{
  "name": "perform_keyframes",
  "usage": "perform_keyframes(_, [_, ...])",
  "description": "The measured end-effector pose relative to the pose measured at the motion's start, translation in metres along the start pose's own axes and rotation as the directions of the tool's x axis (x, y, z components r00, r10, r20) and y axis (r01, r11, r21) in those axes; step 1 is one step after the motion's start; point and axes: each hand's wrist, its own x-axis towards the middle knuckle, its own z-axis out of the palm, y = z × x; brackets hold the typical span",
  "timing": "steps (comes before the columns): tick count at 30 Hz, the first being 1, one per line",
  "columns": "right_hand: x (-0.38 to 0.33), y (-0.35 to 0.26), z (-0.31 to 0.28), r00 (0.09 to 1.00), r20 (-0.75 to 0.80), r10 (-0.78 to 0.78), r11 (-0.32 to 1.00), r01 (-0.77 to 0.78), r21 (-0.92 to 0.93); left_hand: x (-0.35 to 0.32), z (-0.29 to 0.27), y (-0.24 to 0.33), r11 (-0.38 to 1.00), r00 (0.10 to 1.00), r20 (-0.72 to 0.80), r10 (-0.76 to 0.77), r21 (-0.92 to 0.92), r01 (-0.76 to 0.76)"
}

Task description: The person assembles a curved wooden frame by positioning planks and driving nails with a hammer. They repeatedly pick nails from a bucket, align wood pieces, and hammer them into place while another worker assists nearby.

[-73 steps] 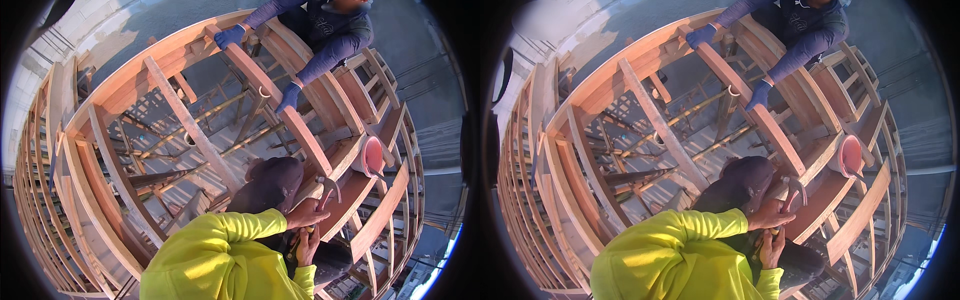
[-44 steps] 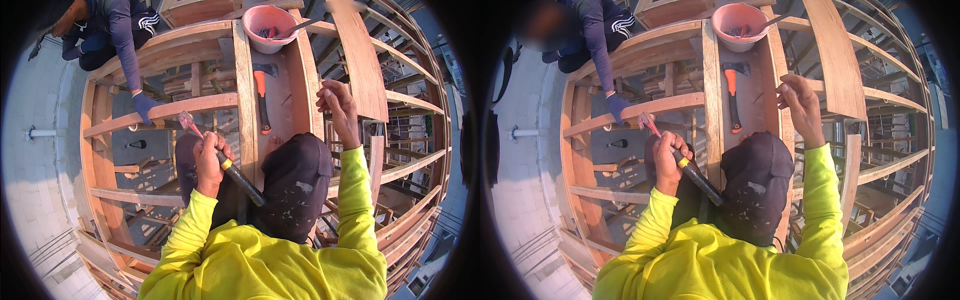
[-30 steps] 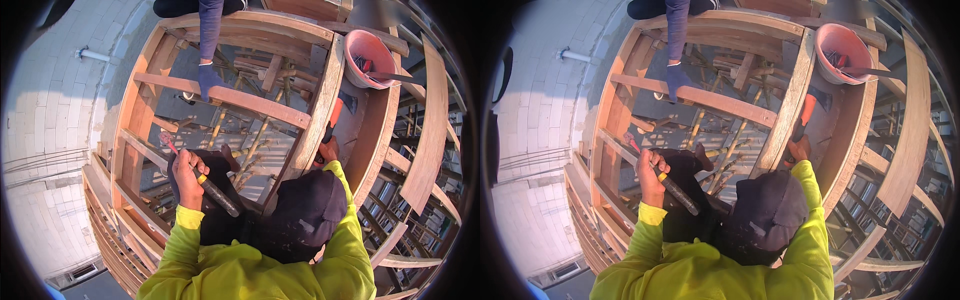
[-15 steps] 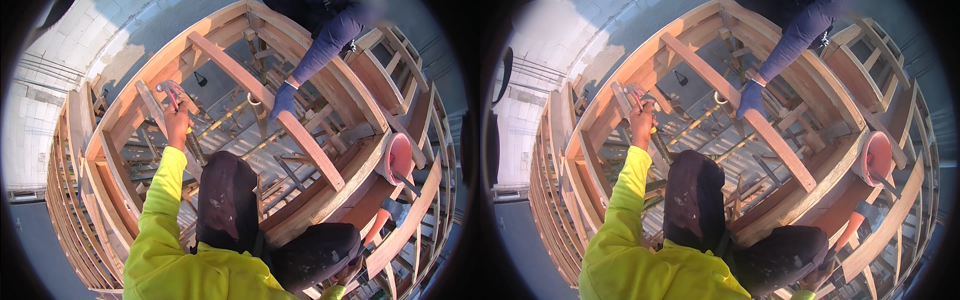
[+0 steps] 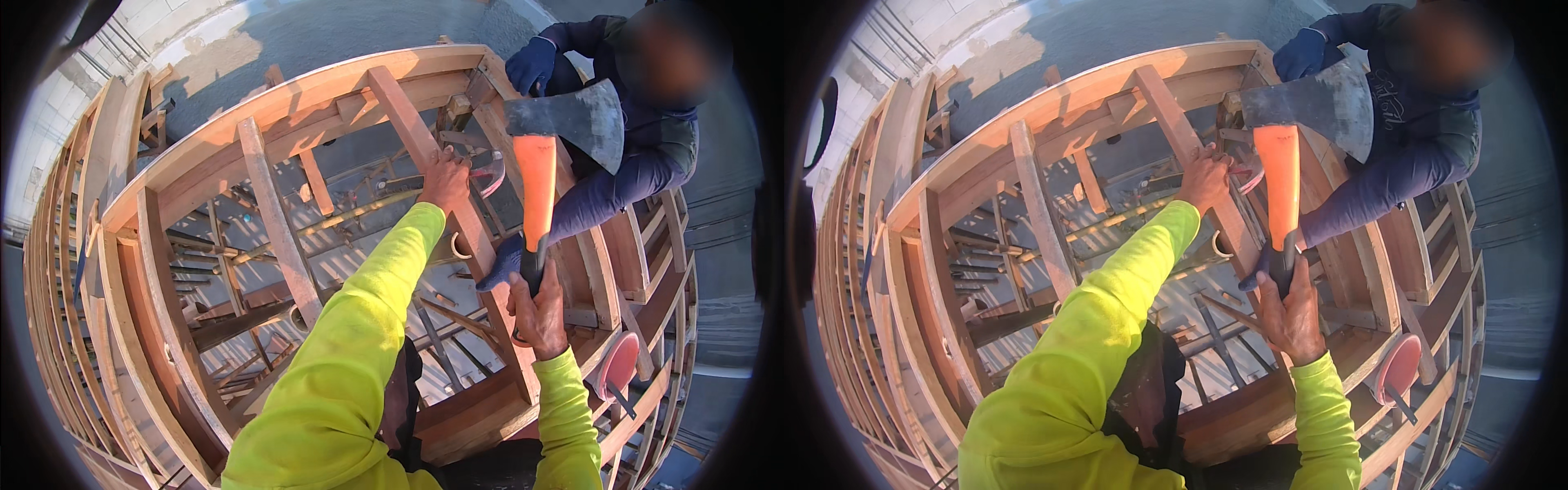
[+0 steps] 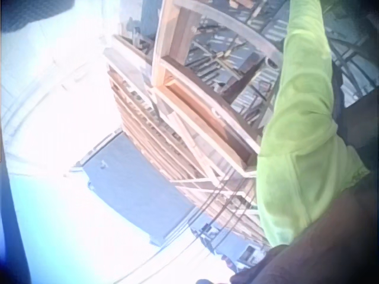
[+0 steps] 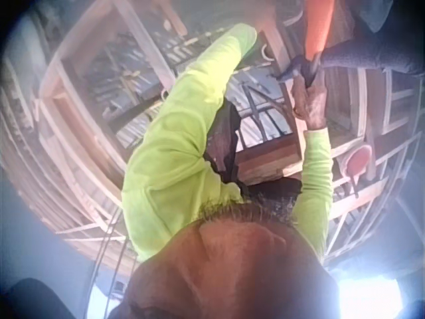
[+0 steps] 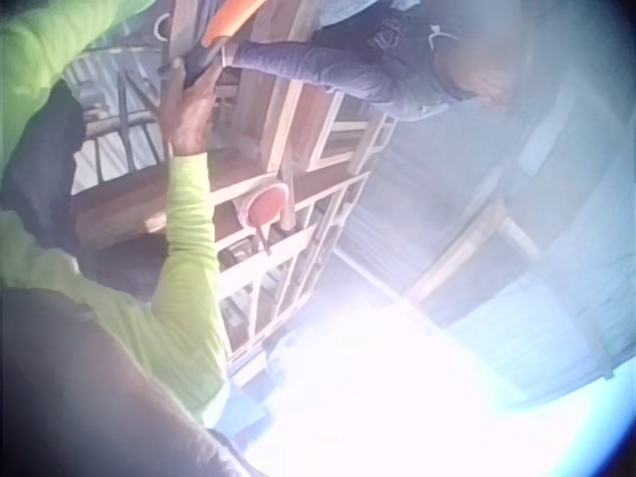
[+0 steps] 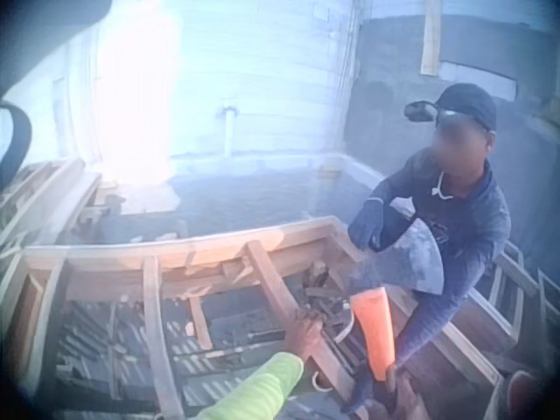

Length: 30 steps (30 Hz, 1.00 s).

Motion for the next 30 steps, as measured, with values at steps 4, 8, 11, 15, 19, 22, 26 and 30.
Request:
perform_keyframes(4, [0.145,-0.038,0.063,0.99,0.136,-0.025,0.984,0.049,-0.174,-0.002,0.033,-0.01,0.998,0.997,-0.051,0.057,0.005,-0.057])
perform_keyframes(8, [0.268,-0.017,0.125,0.984,0.067,-0.164,0.9,0.177,-0.397,-0.012,0.022,0.016,-0.062,0.922,0.06,-0.382,-0.997,0.039])
perform_keyframes(11, [0.328,0.006,0.155,0.994,0.092,-0.059,0.84,0.1,-0.534,-0.008,0.035,0.024,-0.262,0.927,0.039,-0.373,-0.963,-0.065])
perform_keyframes(15, [0.313,-0.058,0.165,0.935,0.32,0.153,0.961,-0.066,-0.267,-0.019,0.047,0.001,-0.358,0.905,0.091,-0.416,-0.931,-0.071])
perform_keyframes(19, [0.318,-0.08,0.141,0.894,-0.136,-0.426,0.897,0.399,-0.19,-0.013,0.048,0.009,0.107,0.903,-0.108,-0.416,-0.992,-0.07])
perform_keyframes(22, [0.331,-0.116,0.137,0.743,-0.355,-0.567,0.819,0.555,-0.146,-0.011,0.046,0.011,0.247,0.895,-0.18,-0.408,-0.966,-0.081])
perform_keyframes(26, [0.336,0.001,0.188,0.926,-0.079,-0.37,0.84,0.296,-0.455,-0.013,0.058,0.019,-0.138,0.877,-0.08,-0.473,-0.977,-0.163])
perform_keyframes(30, [0.339,-0.025,0.158,0.91,0.364,0.199,0.972,-0.136,-0.193,-0.026,0.023,0.02,0.127,0.938,-0.029,-0.345,-0.992,0.017])
